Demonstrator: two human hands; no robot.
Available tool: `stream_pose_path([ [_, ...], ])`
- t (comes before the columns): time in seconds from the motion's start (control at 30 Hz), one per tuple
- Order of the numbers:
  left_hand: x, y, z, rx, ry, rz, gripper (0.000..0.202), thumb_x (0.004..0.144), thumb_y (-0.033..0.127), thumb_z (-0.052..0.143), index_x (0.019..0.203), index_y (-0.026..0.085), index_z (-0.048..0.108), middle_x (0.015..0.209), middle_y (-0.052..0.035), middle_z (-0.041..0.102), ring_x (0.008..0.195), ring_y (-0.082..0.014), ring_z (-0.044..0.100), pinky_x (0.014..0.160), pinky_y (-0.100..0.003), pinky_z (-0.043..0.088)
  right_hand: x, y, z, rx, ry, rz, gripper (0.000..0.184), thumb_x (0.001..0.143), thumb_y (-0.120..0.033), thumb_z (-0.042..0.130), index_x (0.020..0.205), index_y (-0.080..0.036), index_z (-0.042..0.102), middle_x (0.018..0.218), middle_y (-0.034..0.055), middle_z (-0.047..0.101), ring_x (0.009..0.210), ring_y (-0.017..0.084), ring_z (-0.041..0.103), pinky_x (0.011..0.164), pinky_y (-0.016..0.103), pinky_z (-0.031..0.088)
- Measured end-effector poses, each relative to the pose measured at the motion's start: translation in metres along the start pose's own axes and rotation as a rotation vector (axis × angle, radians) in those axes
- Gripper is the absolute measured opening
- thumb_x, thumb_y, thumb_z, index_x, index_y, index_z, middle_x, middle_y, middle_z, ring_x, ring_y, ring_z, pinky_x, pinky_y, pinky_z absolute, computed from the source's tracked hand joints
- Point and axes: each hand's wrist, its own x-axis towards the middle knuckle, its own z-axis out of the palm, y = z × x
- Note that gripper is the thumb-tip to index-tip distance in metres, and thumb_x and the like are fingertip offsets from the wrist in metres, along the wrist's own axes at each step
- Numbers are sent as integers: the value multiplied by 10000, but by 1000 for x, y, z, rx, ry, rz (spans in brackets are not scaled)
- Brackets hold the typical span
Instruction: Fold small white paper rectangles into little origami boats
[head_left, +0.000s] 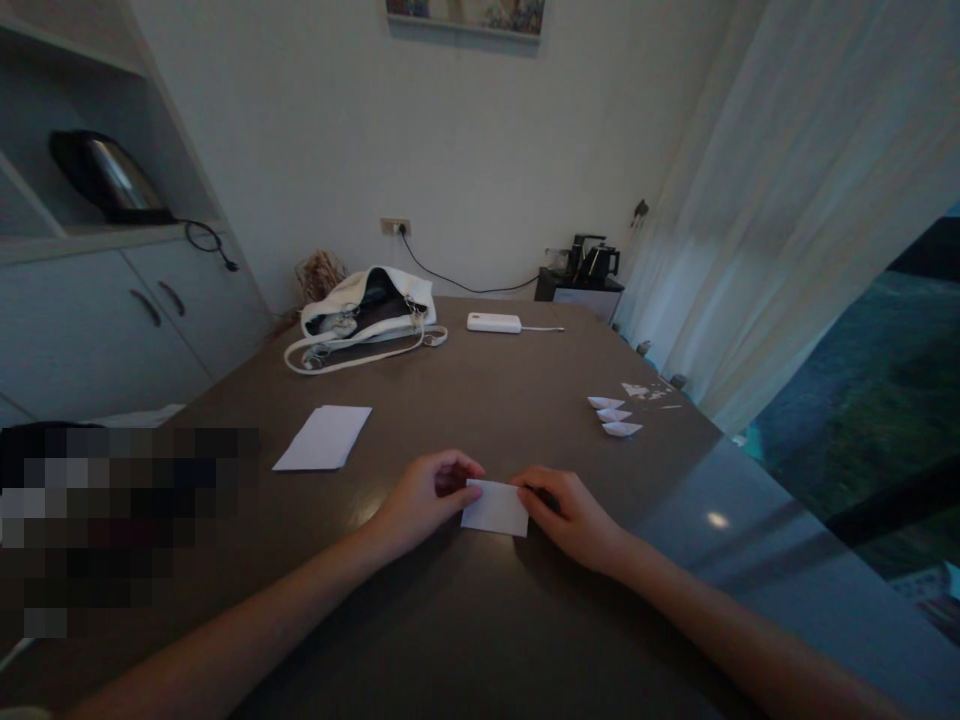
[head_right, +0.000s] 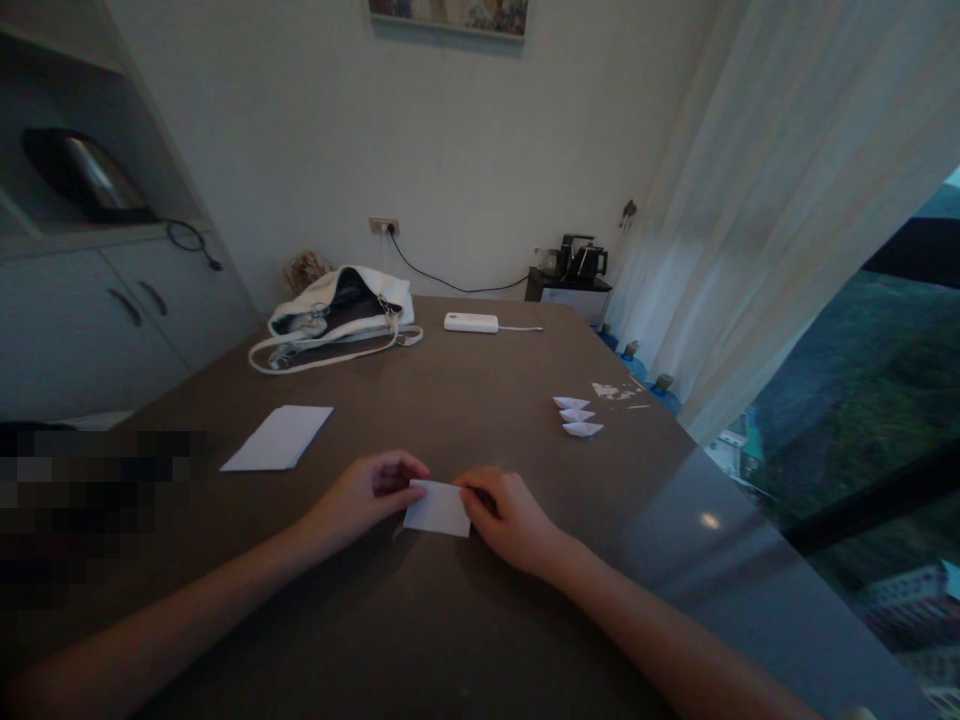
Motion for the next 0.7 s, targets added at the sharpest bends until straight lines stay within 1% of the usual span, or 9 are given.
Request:
stream_pose_path([
  [0.07,2,-2,-2,-111,-21,-34,204,733,218,652,911,142,591,852,-52,661,794,-180,635,701,-286,481,-1,-1,-4,160,-41,-62,339,878,-86,377,1093,-174,625,983,63,668,884,162,606,760,272,455],
  [0.13,3,-2,-3,-182,-43,-70,252,727,231,667,950,147,582,814,-37,659,760,-172,633,667,-269,465,-2,-2,-7,232,-73,-114,385,864,-63,379,1140,-197,612,1026,56,665,918,155,607,785,270,457],
  [0.27,2,-2,-1,-211,-116,-85,278,728,253,682,970,150,593,772,-21,658,707,-154,619,642,-254,446,-2,-4,-9,202,-113,-164,238,852,-140,529,1031,-193,678,971,60,677,837,149,620,743,256,470],
  [0.37,1,-3,1,-166,-108,-64,233,729,258,685,926,144,630,785,-31,670,736,-158,623,670,-257,446,0,-4,-7,237,-153,-186,151,833,-225,618,942,-177,709,948,68,686,852,157,630,769,264,472],
  [0.43,0,-3,4,-160,-102,-66,216,718,259,695,892,138,649,784,-37,680,740,-161,628,673,-255,447,1,-2,-4,250,-135,-140,141,818,-270,646,876,-163,717,904,68,692,826,161,633,755,266,473],
  [0.5,-1,-3,6,-185,-106,-72,208,717,266,698,875,136,661,791,-43,693,734,-162,634,666,-251,450,0,0,1,263,-88,-33,167,811,-305,653,821,-149,711,840,64,694,763,159,632,705,262,475],
  [0.6,-2,-2,11,-254,-109,-88,240,762,320,660,922,141,673,822,-52,708,733,-162,641,648,-247,454,0,3,7,304,-19,132,210,786,-342,671,777,-134,696,720,48,680,651,147,610,605,242,461],
  [0.63,-3,-2,12,-279,-112,-97,260,768,334,657,944,144,673,838,-56,712,741,-164,644,651,-249,457,-1,4,8,320,3,167,218,776,-349,679,764,-132,692,693,42,673,625,141,601,581,234,452],
  [0.7,-3,-3,15,-313,-120,-112,291,734,323,699,962,144,671,865,-62,716,769,-171,652,682,-260,467,0,5,10,350,38,206,226,756,-354,696,743,-129,686,663,34,661,594,129,586,550,221,436],
])
